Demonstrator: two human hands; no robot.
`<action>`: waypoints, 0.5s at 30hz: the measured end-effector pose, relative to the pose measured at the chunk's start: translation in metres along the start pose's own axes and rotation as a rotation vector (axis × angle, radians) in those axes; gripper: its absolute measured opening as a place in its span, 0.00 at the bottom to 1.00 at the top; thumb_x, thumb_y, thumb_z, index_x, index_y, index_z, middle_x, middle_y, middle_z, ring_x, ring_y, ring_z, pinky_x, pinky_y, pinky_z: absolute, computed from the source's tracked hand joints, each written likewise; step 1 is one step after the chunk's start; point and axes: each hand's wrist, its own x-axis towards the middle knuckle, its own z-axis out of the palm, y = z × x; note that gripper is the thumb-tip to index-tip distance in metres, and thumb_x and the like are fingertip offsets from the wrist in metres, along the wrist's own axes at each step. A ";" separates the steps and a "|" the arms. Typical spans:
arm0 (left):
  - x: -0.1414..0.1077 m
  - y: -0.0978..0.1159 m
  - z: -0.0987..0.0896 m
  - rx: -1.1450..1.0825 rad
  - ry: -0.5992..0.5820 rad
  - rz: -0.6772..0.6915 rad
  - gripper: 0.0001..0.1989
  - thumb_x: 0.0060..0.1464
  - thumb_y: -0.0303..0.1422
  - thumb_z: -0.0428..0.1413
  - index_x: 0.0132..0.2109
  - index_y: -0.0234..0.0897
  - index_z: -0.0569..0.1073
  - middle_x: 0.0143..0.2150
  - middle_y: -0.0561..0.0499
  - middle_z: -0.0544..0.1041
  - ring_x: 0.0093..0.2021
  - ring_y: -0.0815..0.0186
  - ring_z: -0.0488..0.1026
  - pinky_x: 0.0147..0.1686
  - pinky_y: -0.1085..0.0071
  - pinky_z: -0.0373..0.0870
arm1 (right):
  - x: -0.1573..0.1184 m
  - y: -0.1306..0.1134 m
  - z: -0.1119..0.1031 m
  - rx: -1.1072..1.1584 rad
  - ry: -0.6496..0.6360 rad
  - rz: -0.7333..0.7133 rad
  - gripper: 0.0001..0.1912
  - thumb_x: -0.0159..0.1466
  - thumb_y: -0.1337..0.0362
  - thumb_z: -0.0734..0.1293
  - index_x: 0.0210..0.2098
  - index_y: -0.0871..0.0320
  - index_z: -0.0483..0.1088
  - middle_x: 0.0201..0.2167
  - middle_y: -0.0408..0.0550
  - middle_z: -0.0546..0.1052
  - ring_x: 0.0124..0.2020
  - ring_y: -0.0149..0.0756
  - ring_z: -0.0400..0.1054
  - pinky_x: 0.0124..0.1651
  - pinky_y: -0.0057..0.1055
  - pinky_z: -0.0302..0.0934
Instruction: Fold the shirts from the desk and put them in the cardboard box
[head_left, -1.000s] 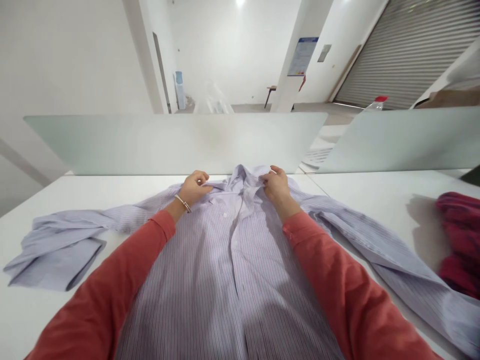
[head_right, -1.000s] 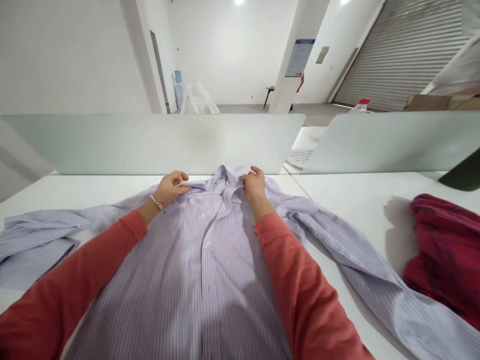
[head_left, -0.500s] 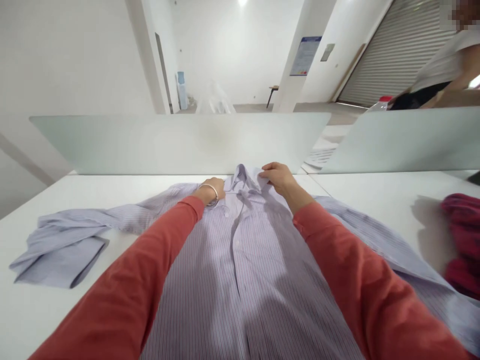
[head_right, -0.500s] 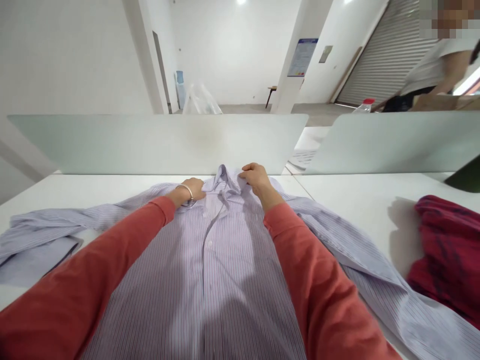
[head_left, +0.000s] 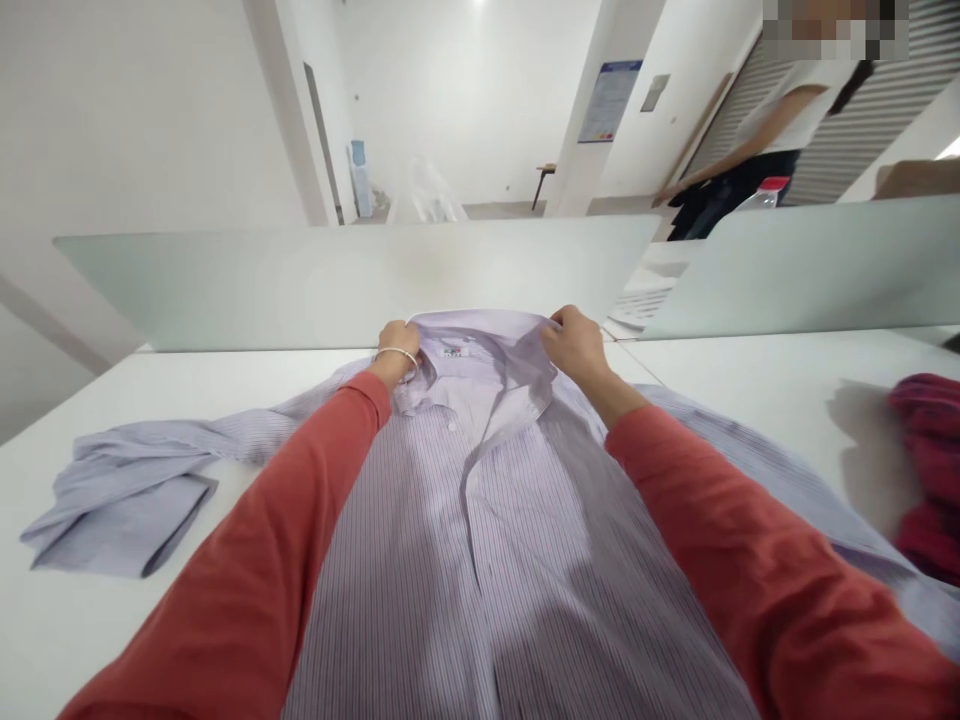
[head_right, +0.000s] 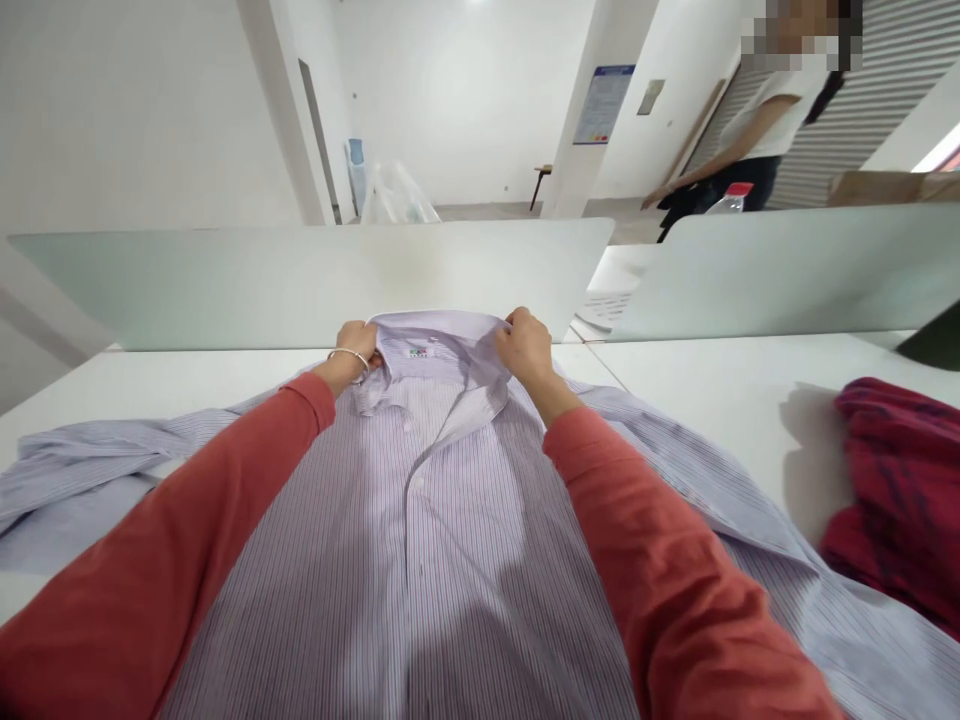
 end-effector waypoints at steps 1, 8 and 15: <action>0.003 0.004 0.002 -0.077 -0.019 -0.036 0.12 0.52 0.31 0.45 0.39 0.30 0.69 0.27 0.41 0.73 0.30 0.56 0.73 0.29 0.64 0.68 | 0.001 -0.005 0.005 0.083 -0.020 0.052 0.04 0.51 0.71 0.59 0.28 0.59 0.60 0.24 0.47 0.66 0.28 0.36 0.62 0.37 0.39 0.61; 0.007 -0.001 0.006 -0.435 -0.076 -0.061 0.16 0.58 0.32 0.36 0.50 0.32 0.59 0.43 0.42 0.70 0.36 0.68 0.73 0.33 0.73 0.69 | 0.002 -0.038 0.056 0.930 -0.282 0.382 0.05 0.54 0.74 0.58 0.29 0.60 0.56 0.20 0.42 0.62 0.23 0.28 0.64 0.28 0.28 0.64; -0.014 -0.024 0.008 0.214 -0.127 0.301 0.05 0.49 0.28 0.48 0.34 0.35 0.68 0.42 0.45 0.70 0.47 0.62 0.67 0.49 0.66 0.61 | -0.010 -0.027 0.075 0.855 -0.346 0.329 0.12 0.54 0.69 0.60 0.39 0.60 0.56 0.33 0.47 0.69 0.31 0.27 0.67 0.32 0.24 0.63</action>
